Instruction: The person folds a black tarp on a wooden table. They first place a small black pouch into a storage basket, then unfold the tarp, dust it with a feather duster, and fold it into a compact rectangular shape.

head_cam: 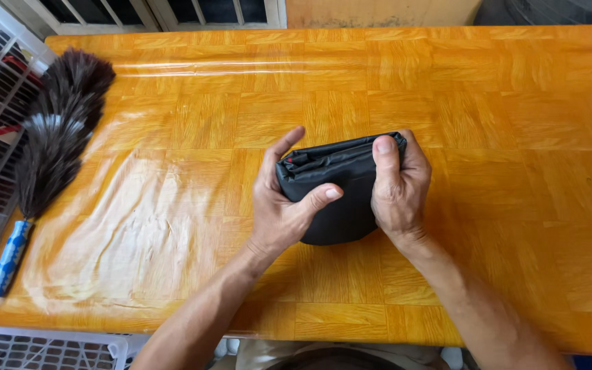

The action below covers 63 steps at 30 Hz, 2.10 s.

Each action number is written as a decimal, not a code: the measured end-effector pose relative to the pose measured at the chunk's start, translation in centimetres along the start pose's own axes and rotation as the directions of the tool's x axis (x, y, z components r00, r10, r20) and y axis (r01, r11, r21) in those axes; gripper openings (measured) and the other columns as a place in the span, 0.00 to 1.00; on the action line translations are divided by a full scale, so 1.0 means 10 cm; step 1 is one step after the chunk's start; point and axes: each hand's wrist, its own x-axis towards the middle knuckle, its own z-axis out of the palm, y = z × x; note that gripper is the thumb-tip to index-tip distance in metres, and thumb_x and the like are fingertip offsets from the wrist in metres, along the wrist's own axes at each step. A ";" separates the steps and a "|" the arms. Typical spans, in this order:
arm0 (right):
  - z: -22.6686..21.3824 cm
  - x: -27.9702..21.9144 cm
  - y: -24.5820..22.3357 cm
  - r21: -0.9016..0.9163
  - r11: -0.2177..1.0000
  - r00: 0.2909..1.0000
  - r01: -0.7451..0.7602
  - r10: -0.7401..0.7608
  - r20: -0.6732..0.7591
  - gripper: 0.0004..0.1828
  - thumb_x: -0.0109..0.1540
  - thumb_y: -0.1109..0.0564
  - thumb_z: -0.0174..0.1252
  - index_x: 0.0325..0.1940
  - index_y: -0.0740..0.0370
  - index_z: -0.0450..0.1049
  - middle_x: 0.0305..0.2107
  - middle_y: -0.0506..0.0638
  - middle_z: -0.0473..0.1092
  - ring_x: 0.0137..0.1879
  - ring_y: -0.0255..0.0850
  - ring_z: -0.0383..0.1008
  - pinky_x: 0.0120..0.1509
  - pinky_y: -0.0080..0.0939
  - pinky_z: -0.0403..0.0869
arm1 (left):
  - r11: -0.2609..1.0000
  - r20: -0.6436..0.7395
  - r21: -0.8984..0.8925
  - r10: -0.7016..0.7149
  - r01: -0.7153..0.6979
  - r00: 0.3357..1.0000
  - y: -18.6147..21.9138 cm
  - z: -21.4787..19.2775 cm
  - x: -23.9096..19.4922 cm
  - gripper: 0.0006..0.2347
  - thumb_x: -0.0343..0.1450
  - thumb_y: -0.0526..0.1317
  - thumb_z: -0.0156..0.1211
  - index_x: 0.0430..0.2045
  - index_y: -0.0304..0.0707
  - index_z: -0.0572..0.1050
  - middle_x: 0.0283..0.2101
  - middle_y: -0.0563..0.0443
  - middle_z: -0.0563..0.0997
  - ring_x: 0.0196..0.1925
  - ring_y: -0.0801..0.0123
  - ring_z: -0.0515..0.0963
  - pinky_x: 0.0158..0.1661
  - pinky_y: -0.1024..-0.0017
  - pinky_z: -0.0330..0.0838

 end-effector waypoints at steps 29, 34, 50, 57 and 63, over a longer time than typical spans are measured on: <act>0.27 0.56 0.22 -0.858 0.470 0.765 -0.207 0.624 0.158 0.41 0.71 0.22 0.34 0.60 0.63 0.64 0.45 0.73 0.74 0.56 0.70 0.75 0.55 0.66 0.73 | 0.216 -0.092 0.950 -0.495 0.225 0.864 -0.39 0.31 0.50 0.25 0.78 0.61 0.31 0.68 0.62 0.65 0.73 0.40 0.57 0.74 0.32 0.52 0.60 0.31 0.58; 0.26 0.51 0.08 -0.848 0.482 0.788 -0.219 0.600 0.137 0.39 0.72 0.26 0.38 0.53 0.67 0.69 0.43 0.74 0.75 0.54 0.71 0.76 0.54 0.66 0.74 | 0.168 -0.029 0.981 -0.382 0.100 0.924 -0.54 0.27 0.43 0.22 0.80 0.58 0.31 0.67 0.65 0.66 0.64 0.43 0.70 0.72 0.41 0.60 0.61 0.35 0.57; 0.19 0.47 0.28 -0.772 0.608 0.825 -0.186 0.523 0.214 0.33 0.74 0.30 0.27 0.51 0.57 0.66 0.40 0.67 0.76 0.54 0.65 0.77 0.57 0.64 0.73 | 0.470 0.323 0.883 -0.591 -0.009 0.739 -0.23 0.12 1.03 0.30 0.76 0.62 0.28 0.30 0.41 0.80 0.29 0.35 0.83 0.43 0.36 0.84 0.46 0.48 0.75; 0.28 0.43 0.15 -0.741 0.662 0.863 -0.115 0.436 0.256 0.21 0.76 0.40 0.31 0.59 0.56 0.58 0.36 0.69 0.76 0.51 0.68 0.78 0.55 0.64 0.75 | 0.574 0.387 0.800 -0.715 0.173 0.582 -0.09 0.07 1.11 0.27 0.76 0.60 0.38 0.53 0.38 0.76 0.51 0.23 0.80 0.61 0.30 0.75 0.61 0.43 0.68; 0.19 0.48 0.14 -0.582 0.806 0.842 -0.108 0.386 0.378 0.24 0.75 0.44 0.36 0.71 0.57 0.53 0.42 0.78 0.73 0.54 0.75 0.74 0.55 0.72 0.72 | 0.730 0.459 0.577 -0.660 0.366 0.594 -0.44 -0.09 1.11 0.25 0.74 0.56 0.53 0.62 0.42 0.71 0.59 0.36 0.75 0.64 0.48 0.69 0.63 0.55 0.64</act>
